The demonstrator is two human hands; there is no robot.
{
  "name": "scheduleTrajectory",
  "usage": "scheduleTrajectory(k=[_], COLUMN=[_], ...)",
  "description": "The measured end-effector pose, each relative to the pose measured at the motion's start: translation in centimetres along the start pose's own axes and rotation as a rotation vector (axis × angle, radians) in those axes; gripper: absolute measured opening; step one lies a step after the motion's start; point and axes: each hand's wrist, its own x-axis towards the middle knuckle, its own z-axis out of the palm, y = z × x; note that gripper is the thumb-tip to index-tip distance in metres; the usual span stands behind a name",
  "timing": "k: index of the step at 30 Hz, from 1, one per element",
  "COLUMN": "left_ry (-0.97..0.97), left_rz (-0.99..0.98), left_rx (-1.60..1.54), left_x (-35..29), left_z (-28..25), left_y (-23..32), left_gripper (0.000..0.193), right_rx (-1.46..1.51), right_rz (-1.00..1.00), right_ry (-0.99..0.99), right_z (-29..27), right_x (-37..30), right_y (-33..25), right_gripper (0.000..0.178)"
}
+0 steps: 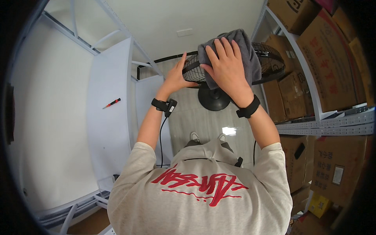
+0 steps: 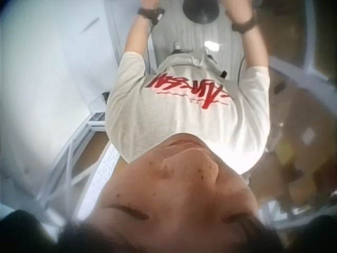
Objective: The person assembles a black pedestal fan by attaching the front grille, inserting a small white component into the motor housing, and securing the assembly with a screwdriver. They then wipe the fan with a gray cloth.
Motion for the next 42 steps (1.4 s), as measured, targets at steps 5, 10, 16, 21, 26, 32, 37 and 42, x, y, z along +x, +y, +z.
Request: scheduleTrajectory(k=[5, 10, 16, 21, 26, 32, 37, 42], left_ry=[-0.004, -0.048, -0.093, 0.054, 0.126, 0.181, 0.199, 0.281], left_rz=[-0.061, -0.054, 0.104, 0.192, 0.061, 0.011, 0.006, 0.033], left_rx=[0.056, -0.010, -0.212, -0.417, -0.447, -0.590, -0.961, -1.119], left_x=[0.0, -0.2, -0.5, 1.5, 4.1, 6.4, 5.7, 4.8], left_z=[0.1, -0.1, -1.6, -2.4, -1.6, 0.4, -0.4, -1.7], left_y=[-0.4, -0.5, -1.5, 2.4, 6.1, 6.7, 8.5, 10.9], left_gripper=[0.139, 0.140, 0.113, 0.075, 0.067, 0.060, 0.050, 0.047], right_rx=[-0.014, 0.017, 0.079, 0.164, -0.041, 0.229, 0.599, 1.002], right_rz=[-0.014, 0.044, 0.049, 0.115, 0.331, 0.459, 0.649, 0.734], right_ry=[0.055, 0.103, 0.099, 0.120, 0.276, 0.146, 0.226, 0.143], right_z=[1.8, 2.2, 1.3, -1.2, -2.5, -2.2, -3.9, -5.0], right_x=[0.6, 0.6, 0.4, 0.4, -0.3, -0.6, -0.2, -1.0], right_y=[-1.0, -1.0, -0.6, -0.1, 3.9, 5.5, 5.0, 5.6], right_gripper=[0.033, 0.022, 0.025, 0.033, 0.035, 0.029, 0.026, 0.023])
